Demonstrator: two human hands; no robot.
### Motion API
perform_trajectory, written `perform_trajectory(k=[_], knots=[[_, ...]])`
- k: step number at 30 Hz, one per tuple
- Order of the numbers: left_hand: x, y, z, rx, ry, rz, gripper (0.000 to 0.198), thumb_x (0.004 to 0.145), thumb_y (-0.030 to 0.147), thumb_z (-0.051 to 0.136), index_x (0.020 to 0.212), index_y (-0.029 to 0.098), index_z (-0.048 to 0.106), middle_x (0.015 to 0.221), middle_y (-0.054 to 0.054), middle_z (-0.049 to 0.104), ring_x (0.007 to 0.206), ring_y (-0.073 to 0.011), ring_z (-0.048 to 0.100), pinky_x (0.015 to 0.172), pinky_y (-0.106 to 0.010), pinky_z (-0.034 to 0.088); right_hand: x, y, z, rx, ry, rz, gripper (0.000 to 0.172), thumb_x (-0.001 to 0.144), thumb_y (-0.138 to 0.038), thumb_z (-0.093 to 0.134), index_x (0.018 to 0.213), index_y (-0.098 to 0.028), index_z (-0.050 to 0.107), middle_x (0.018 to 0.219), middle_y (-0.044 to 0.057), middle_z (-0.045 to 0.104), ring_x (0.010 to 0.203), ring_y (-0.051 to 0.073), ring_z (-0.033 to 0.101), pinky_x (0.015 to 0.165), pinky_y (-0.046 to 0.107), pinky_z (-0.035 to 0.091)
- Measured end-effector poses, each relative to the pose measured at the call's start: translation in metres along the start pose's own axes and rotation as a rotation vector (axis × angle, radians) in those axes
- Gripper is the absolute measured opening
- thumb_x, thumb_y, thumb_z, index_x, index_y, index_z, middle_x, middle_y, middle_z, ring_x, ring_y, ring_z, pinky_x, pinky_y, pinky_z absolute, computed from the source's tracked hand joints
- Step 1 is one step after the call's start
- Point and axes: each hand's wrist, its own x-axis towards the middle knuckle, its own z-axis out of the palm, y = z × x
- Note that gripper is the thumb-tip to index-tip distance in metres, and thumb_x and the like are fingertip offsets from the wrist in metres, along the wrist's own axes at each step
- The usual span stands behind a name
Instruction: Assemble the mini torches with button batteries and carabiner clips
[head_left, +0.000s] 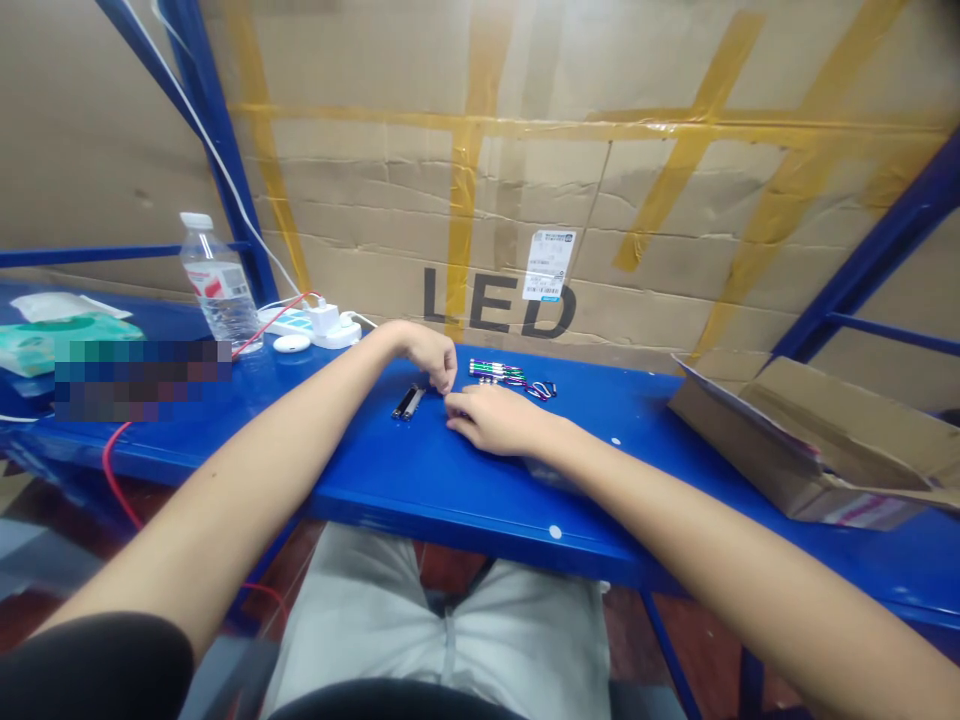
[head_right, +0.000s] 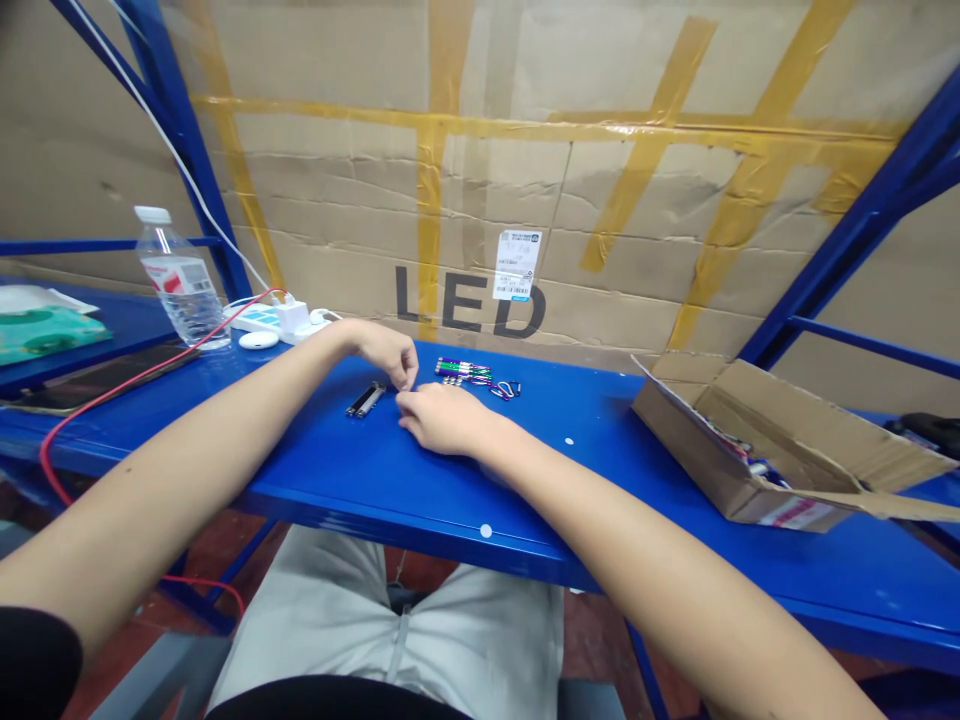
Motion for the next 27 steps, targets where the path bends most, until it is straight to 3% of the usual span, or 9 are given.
perform_trajectory(k=[3,5,8,11,13,17,21,27], knots=[[0.001,0.008,0.002,0.006,-0.083,0.088,0.020,0.065,0.031,0.071,0.082,0.021,0.079,0.085,-0.002,0.077,0.079,-0.0164,0.065,0.076,-0.025,0.046,-0.027,0.025,-0.022,0.242,-0.231,0.125,0.008,0.088,-0.024,0.062,0.093,-0.020,0.059,0.084,0.005,0.068,0.072,0.018,0.062,0.065,0.028,0.045],[0.003,0.013,0.004,0.006,-0.081,0.138,0.021,0.071,0.031,0.068,0.085,0.019,0.077,0.088,-0.003,0.077,0.081,-0.0152,0.065,0.077,-0.024,0.046,-0.045,0.050,-0.035,0.459,-0.304,0.284,0.022,0.084,-0.027,0.065,0.102,-0.020,0.054,0.078,0.001,0.065,0.063,0.016,0.060,0.059,0.027,0.046],[0.009,0.018,0.010,0.036,0.107,0.163,0.020,0.078,0.026,0.061,0.090,0.015,0.074,0.088,-0.005,0.076,0.079,-0.0149,0.065,0.075,-0.025,0.047,-0.060,0.085,-0.043,0.569,-0.212,0.407,0.036,0.079,-0.031,0.070,0.108,-0.021,0.051,0.075,-0.001,0.063,0.058,0.014,0.058,0.057,0.028,0.047],[0.020,0.021,0.019,0.136,0.372,0.172,0.025,0.081,0.020,0.056,0.098,0.014,0.074,0.097,-0.008,0.076,0.084,-0.0172,0.066,0.077,-0.027,0.047,-0.061,0.103,-0.040,0.532,-0.070,0.441,0.031,0.082,-0.030,0.066,0.108,-0.020,0.054,0.075,0.000,0.064,0.060,0.015,0.058,0.057,0.028,0.047],[0.027,0.023,0.025,0.216,0.446,0.218,0.030,0.082,0.014,0.052,0.102,0.014,0.075,0.104,-0.009,0.075,0.091,-0.0180,0.066,0.082,-0.028,0.048,-0.058,0.105,-0.036,0.518,-0.038,0.449,0.027,0.084,-0.029,0.064,0.107,-0.018,0.057,0.075,0.002,0.065,0.059,0.015,0.058,0.057,0.028,0.047],[0.035,0.026,0.034,0.351,0.452,0.322,0.042,0.079,0.004,0.047,0.109,0.014,0.075,0.109,-0.010,0.074,0.095,-0.0172,0.065,0.087,-0.028,0.047,-0.054,0.097,-0.030,0.500,-0.050,0.464,0.025,0.082,-0.025,0.064,0.106,-0.018,0.060,0.071,0.002,0.066,0.058,0.016,0.058,0.057,0.028,0.047],[0.037,0.024,0.037,0.409,0.428,0.281,0.050,0.074,0.000,0.048,0.113,0.017,0.074,0.106,-0.009,0.073,0.091,-0.0171,0.064,0.085,-0.027,0.047,-0.052,0.094,-0.025,0.465,-0.070,0.439,0.025,0.082,-0.024,0.063,0.106,-0.018,0.061,0.069,0.002,0.065,0.060,0.017,0.060,0.057,0.028,0.046],[0.037,0.023,0.040,0.406,0.400,0.233,0.045,0.075,0.003,0.051,0.111,0.018,0.073,0.102,-0.008,0.073,0.087,-0.0170,0.064,0.085,-0.026,0.048,-0.051,0.096,-0.023,0.426,-0.077,0.415,0.024,0.083,-0.026,0.061,0.105,-0.017,0.062,0.070,0.002,0.065,0.061,0.017,0.060,0.057,0.028,0.045]])
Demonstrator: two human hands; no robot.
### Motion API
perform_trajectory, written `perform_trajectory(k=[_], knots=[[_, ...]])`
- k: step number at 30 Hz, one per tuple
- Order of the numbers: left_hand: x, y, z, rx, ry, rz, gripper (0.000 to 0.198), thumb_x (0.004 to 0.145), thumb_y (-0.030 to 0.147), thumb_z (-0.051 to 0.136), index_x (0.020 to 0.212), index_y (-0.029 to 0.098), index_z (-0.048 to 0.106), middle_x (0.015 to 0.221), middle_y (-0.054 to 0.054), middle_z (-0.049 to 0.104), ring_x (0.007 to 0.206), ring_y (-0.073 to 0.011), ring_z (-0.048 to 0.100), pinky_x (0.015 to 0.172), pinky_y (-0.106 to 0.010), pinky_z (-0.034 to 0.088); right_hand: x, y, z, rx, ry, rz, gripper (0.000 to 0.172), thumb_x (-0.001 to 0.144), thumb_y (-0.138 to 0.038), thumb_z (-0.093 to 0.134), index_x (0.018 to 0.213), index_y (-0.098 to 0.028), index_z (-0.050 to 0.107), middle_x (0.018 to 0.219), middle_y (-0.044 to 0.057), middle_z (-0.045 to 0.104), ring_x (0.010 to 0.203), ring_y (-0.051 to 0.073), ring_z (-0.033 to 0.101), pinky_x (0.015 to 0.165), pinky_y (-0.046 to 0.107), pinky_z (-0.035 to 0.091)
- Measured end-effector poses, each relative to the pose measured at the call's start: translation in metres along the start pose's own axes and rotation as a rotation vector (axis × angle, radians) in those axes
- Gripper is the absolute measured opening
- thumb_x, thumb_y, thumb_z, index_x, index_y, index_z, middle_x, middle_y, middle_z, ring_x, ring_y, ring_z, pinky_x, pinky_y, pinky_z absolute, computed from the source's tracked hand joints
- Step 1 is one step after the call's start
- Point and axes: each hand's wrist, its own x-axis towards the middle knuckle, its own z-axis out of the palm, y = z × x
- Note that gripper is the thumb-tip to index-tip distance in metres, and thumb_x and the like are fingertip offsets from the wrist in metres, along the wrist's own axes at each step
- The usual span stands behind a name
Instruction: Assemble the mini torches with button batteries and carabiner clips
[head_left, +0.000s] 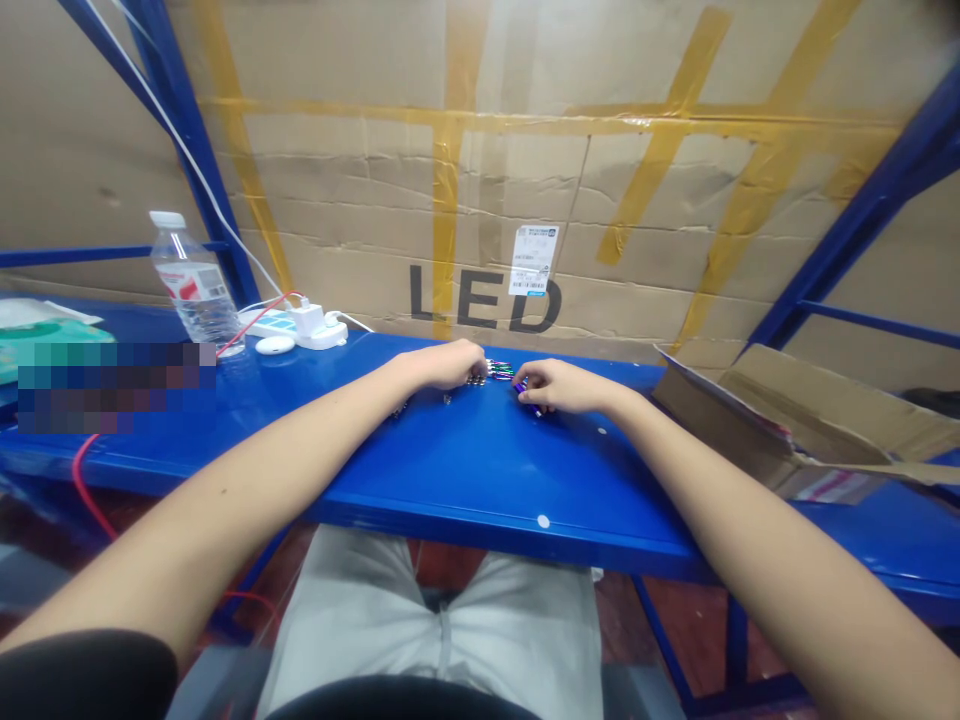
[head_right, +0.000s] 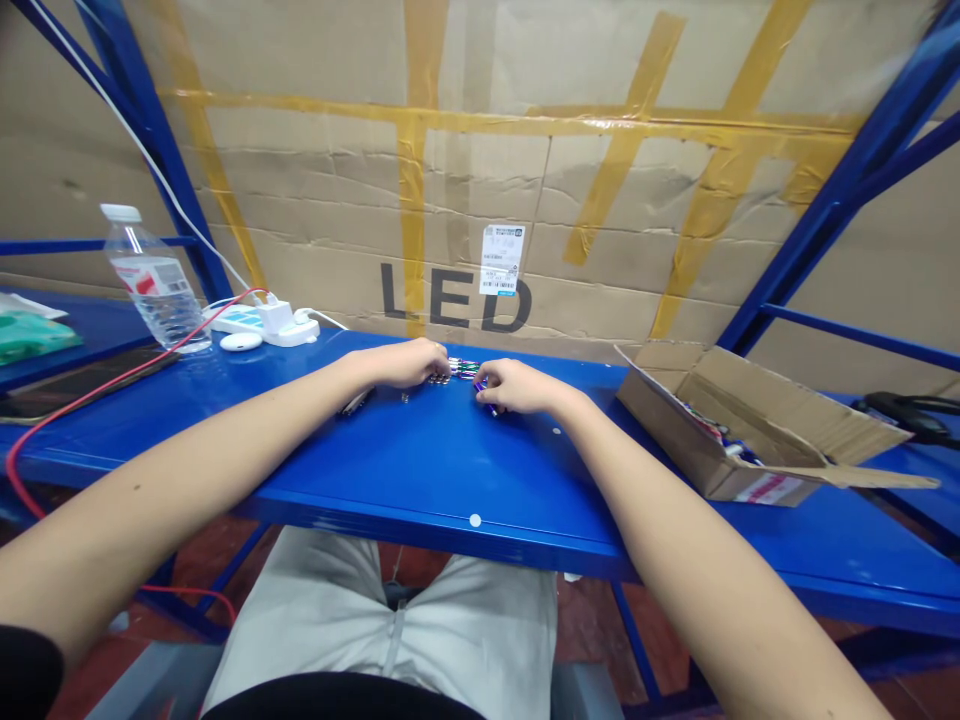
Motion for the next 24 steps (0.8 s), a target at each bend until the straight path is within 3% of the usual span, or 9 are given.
perform_trajectory(k=[6,12,16,19,24], knots=[[0.000,-0.001,-0.001,0.013,-0.015,-0.059,0.042,0.078,0.006,0.051,0.112,0.018,0.073,0.103,-0.009,0.074,0.087,-0.0173,0.065,0.086,-0.027,0.048,-0.001,-0.001,0.000,-0.013,-0.005,-0.001,0.025,0.084,-0.027,0.061,0.107,-0.017,0.062,0.072,0.002,0.066,0.063,0.017,0.061,0.058,0.028,0.046],[-0.007,-0.001,-0.014,0.025,-0.062,-0.156,0.037,0.078,0.010,0.055,0.107,0.018,0.075,0.104,-0.010,0.074,0.085,-0.0186,0.064,0.084,-0.029,0.048,0.000,-0.001,0.001,0.000,-0.005,0.020,0.028,0.085,-0.027,0.061,0.110,-0.017,0.062,0.077,0.004,0.068,0.066,0.018,0.063,0.060,0.028,0.047],[-0.013,-0.002,-0.026,-0.021,-0.144,-0.250,0.036,0.074,0.010,0.055,0.102,0.018,0.076,0.103,-0.009,0.075,0.081,-0.0178,0.064,0.078,-0.028,0.048,0.000,0.000,0.001,0.025,-0.017,0.011,0.028,0.085,-0.029,0.062,0.109,-0.016,0.063,0.083,0.005,0.070,0.068,0.018,0.063,0.060,0.029,0.048],[-0.015,-0.005,-0.032,-0.133,-0.219,-0.244,0.035,0.073,0.012,0.054,0.100,0.018,0.075,0.094,-0.006,0.075,0.079,-0.0160,0.064,0.076,-0.026,0.048,0.000,-0.001,0.001,0.040,-0.027,-0.002,0.023,0.084,-0.029,0.062,0.104,-0.017,0.063,0.079,0.004,0.069,0.066,0.017,0.062,0.059,0.029,0.048],[-0.015,-0.007,-0.035,-0.106,-0.122,-0.243,0.032,0.073,0.021,0.058,0.101,0.019,0.074,0.096,-0.005,0.075,0.079,-0.0160,0.064,0.072,-0.025,0.045,0.001,-0.002,0.003,0.224,-0.003,-0.036,0.020,0.079,-0.024,0.066,0.095,-0.019,0.054,0.076,0.002,0.067,0.062,0.015,0.061,0.058,0.029,0.050]])
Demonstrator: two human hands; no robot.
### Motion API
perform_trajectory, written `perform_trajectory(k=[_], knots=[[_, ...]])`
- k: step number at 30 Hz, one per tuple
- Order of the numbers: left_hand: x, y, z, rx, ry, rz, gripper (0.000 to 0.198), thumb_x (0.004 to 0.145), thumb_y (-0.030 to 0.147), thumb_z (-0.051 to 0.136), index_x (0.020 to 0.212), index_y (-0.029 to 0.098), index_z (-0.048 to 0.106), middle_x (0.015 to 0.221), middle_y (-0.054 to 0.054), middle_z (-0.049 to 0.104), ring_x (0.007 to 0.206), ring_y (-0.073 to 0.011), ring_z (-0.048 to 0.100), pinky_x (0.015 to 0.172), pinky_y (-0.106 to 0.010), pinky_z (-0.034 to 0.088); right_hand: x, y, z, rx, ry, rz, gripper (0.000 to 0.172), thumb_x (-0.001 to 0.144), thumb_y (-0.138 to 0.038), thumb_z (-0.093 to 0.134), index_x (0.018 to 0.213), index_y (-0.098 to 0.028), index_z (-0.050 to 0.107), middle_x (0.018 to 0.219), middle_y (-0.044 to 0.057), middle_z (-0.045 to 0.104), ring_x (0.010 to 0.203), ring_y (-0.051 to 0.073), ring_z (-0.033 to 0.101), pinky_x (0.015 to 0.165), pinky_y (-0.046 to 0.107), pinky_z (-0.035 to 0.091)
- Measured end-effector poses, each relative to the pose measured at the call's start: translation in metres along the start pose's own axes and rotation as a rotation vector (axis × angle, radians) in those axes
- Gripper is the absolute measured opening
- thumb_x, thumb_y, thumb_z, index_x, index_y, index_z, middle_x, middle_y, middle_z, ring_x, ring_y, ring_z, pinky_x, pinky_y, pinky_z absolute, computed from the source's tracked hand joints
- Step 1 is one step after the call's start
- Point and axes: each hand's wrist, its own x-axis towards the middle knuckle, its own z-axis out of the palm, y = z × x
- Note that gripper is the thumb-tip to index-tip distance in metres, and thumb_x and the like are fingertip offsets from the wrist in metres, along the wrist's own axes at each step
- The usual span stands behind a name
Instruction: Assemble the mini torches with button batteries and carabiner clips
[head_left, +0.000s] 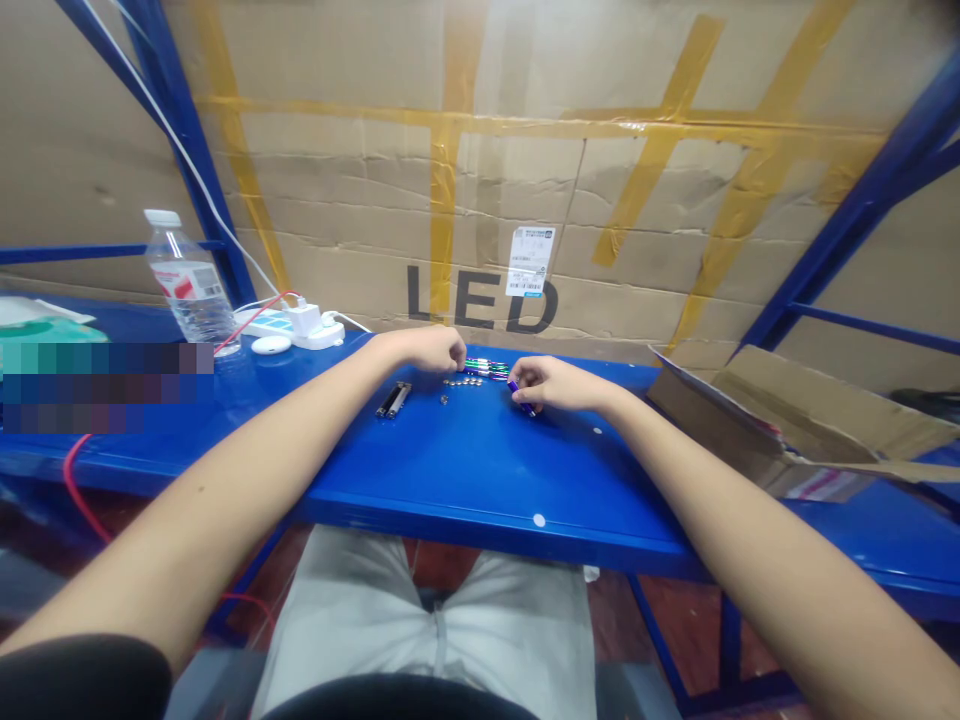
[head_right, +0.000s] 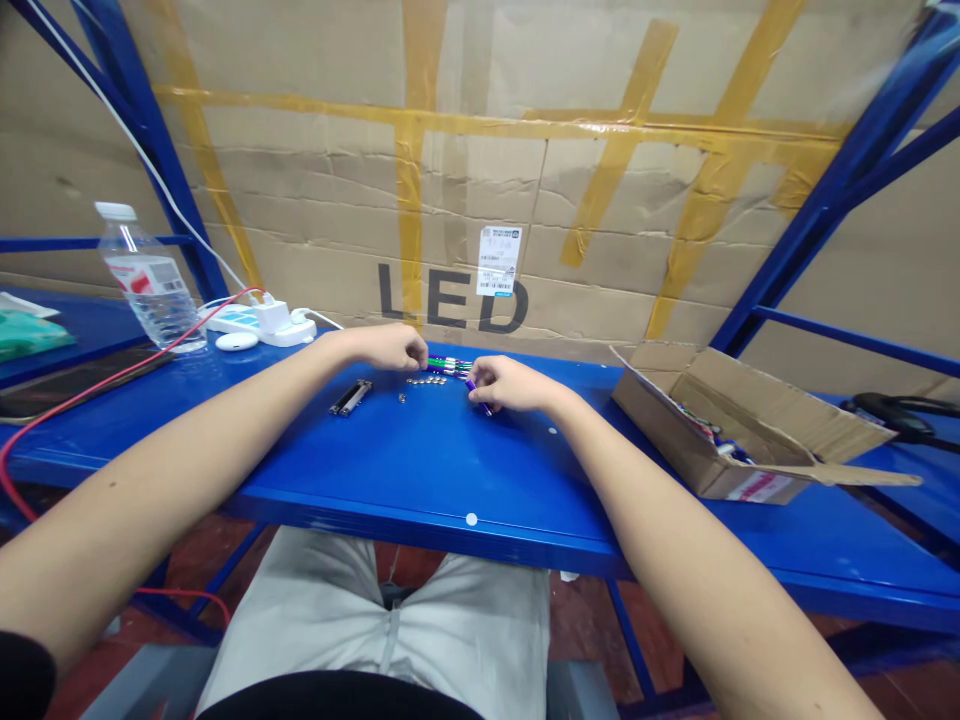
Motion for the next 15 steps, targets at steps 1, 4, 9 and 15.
perform_trajectory(k=[1,4,9,15], knots=[[0.000,0.000,0.001,0.006,0.008,-0.003,0.030,0.074,0.024,0.060,0.100,0.019,0.075,0.096,-0.005,0.076,0.079,-0.0162,0.064,0.072,-0.025,0.045,0.001,0.000,0.001,0.052,0.011,-0.017,0.021,0.078,-0.023,0.067,0.093,-0.020,0.052,0.077,0.002,0.067,0.063,0.015,0.062,0.060,0.029,0.051],[0.001,0.003,0.005,0.001,-0.024,-0.018,0.026,0.075,0.032,0.063,0.094,0.019,0.076,0.091,-0.005,0.076,0.076,-0.0155,0.063,0.069,-0.026,0.043,0.004,0.003,0.003,0.166,0.055,-0.068,0.026,0.073,-0.021,0.071,0.087,-0.021,0.048,0.077,0.002,0.068,0.069,0.016,0.064,0.066,0.030,0.053],[0.002,0.006,0.009,0.017,-0.022,-0.044,0.024,0.072,0.032,0.066,0.089,0.018,0.076,0.089,-0.006,0.076,0.072,-0.0155,0.062,0.065,-0.026,0.042,0.008,0.004,0.008,0.242,0.072,-0.118,0.027,0.069,-0.019,0.072,0.083,-0.021,0.048,0.082,0.003,0.070,0.074,0.016,0.066,0.072,0.030,0.053],[-0.001,0.015,0.008,0.023,-0.043,-0.080,0.030,0.074,0.040,0.065,0.089,0.016,0.074,0.084,-0.006,0.074,0.067,-0.0156,0.060,0.063,-0.027,0.042,0.006,-0.001,0.009,0.217,0.058,-0.124,0.026,0.069,-0.022,0.073,0.081,-0.020,0.050,0.080,0.002,0.069,0.070,0.014,0.063,0.070,0.029,0.051]])
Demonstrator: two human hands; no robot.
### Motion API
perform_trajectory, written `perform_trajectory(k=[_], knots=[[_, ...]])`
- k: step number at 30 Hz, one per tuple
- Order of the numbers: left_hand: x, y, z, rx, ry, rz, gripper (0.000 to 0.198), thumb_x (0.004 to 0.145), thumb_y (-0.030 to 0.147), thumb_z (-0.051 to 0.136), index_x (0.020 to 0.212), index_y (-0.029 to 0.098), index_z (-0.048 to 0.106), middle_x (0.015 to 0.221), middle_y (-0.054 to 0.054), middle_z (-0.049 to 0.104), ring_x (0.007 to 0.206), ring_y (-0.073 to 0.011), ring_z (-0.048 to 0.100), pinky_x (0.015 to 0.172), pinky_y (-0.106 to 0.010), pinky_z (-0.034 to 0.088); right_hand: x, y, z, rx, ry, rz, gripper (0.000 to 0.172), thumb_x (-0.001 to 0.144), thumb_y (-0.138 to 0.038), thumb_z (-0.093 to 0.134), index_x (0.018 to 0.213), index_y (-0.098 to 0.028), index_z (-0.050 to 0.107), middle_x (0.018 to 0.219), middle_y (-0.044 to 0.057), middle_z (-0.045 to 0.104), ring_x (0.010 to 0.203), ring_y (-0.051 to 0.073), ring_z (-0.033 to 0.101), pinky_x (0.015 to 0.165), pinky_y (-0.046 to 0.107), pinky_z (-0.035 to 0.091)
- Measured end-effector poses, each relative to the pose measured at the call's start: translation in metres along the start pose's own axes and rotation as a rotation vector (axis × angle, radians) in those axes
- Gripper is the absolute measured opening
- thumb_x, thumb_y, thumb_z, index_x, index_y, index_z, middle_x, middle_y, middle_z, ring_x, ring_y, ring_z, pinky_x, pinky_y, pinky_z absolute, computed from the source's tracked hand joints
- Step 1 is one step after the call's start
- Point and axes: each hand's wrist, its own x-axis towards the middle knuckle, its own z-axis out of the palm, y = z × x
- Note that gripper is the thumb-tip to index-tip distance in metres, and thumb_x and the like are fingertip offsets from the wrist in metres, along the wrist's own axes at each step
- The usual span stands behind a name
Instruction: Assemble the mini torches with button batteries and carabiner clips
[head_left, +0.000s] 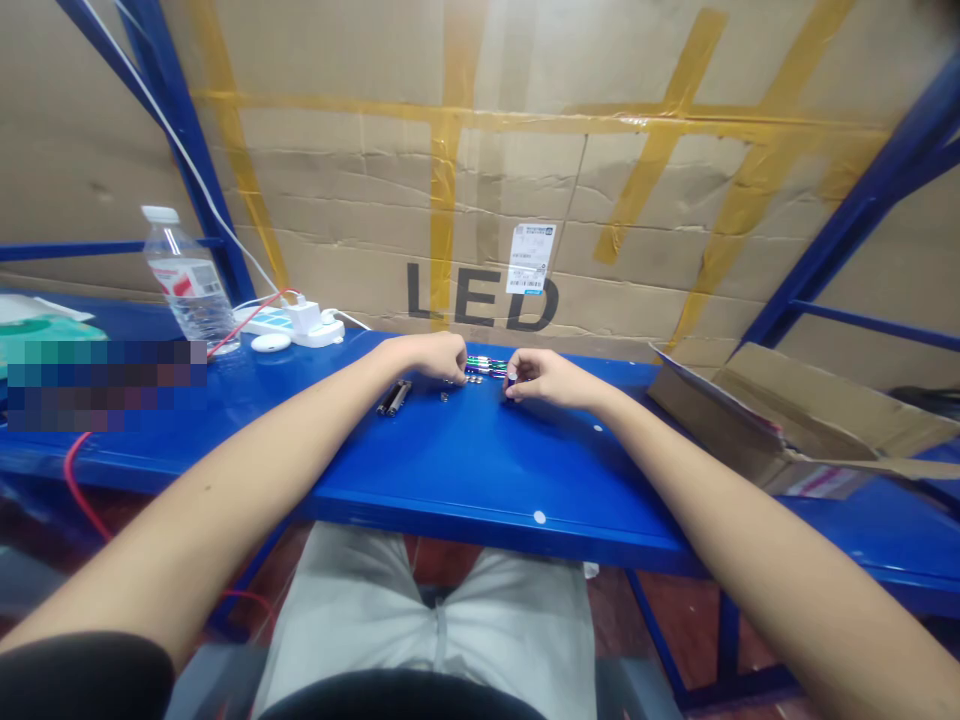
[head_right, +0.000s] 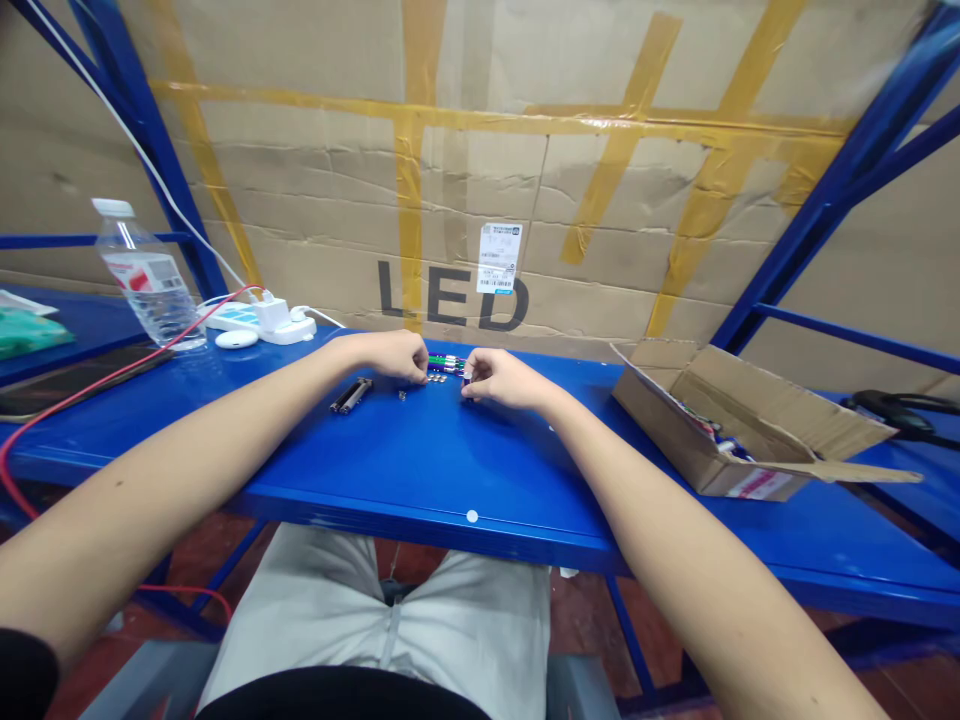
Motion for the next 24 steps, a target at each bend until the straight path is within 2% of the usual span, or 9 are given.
perform_trajectory(k=[3,6,12,18,21,24], knots=[[0.000,0.006,0.002,0.037,0.035,-0.001,0.033,0.077,0.045,0.063,0.085,0.015,0.072,0.081,-0.008,0.072,0.065,-0.0158,0.059,0.060,-0.028,0.040,-0.001,-0.002,0.000,-0.001,-0.004,0.015,0.027,0.068,-0.022,0.074,0.081,-0.020,0.050,0.080,0.002,0.069,0.070,0.014,0.063,0.072,0.030,0.051],[0.001,0.009,0.004,0.075,0.055,-0.001,0.025,0.076,0.037,0.063,0.083,0.014,0.072,0.079,-0.009,0.072,0.063,-0.0152,0.058,0.059,-0.027,0.039,-0.001,-0.003,0.000,-0.019,-0.001,0.024,0.027,0.068,-0.022,0.073,0.081,-0.020,0.050,0.079,0.002,0.069,0.071,0.015,0.063,0.071,0.030,0.051],[-0.003,0.014,0.000,0.052,-0.038,0.024,0.022,0.071,0.031,0.068,0.085,0.015,0.072,0.083,-0.007,0.073,0.068,-0.0166,0.059,0.061,-0.027,0.041,-0.001,-0.002,-0.001,-0.032,-0.008,0.018,0.026,0.069,-0.023,0.072,0.081,-0.020,0.050,0.081,0.002,0.069,0.070,0.015,0.063,0.069,0.029,0.051],[-0.002,0.022,0.005,-0.038,-0.078,0.140,0.018,0.069,0.029,0.072,0.083,0.017,0.070,0.077,-0.003,0.071,0.067,-0.0151,0.059,0.061,-0.025,0.041,-0.001,-0.002,-0.001,-0.050,0.008,0.043,0.027,0.065,-0.021,0.074,0.079,-0.021,0.050,0.076,0.001,0.068,0.072,0.016,0.064,0.071,0.030,0.051],[-0.002,0.024,0.006,-0.103,-0.132,0.154,0.018,0.069,0.028,0.073,0.082,0.017,0.070,0.071,-0.003,0.069,0.065,-0.0158,0.059,0.061,-0.026,0.042,-0.001,-0.004,-0.001,-0.059,0.000,0.037,0.028,0.064,-0.022,0.074,0.078,-0.021,0.050,0.077,0.000,0.067,0.074,0.016,0.063,0.072,0.030,0.051],[-0.004,0.024,0.003,-0.089,-0.153,0.176,0.014,0.068,0.024,0.072,0.081,0.017,0.071,0.074,-0.003,0.070,0.067,-0.0156,0.060,0.061,-0.025,0.041,-0.002,-0.006,-0.002,-0.077,-0.003,0.022,0.028,0.063,-0.023,0.074,0.077,-0.021,0.050,0.081,0.001,0.068,0.075,0.016,0.062,0.073,0.030,0.050]])
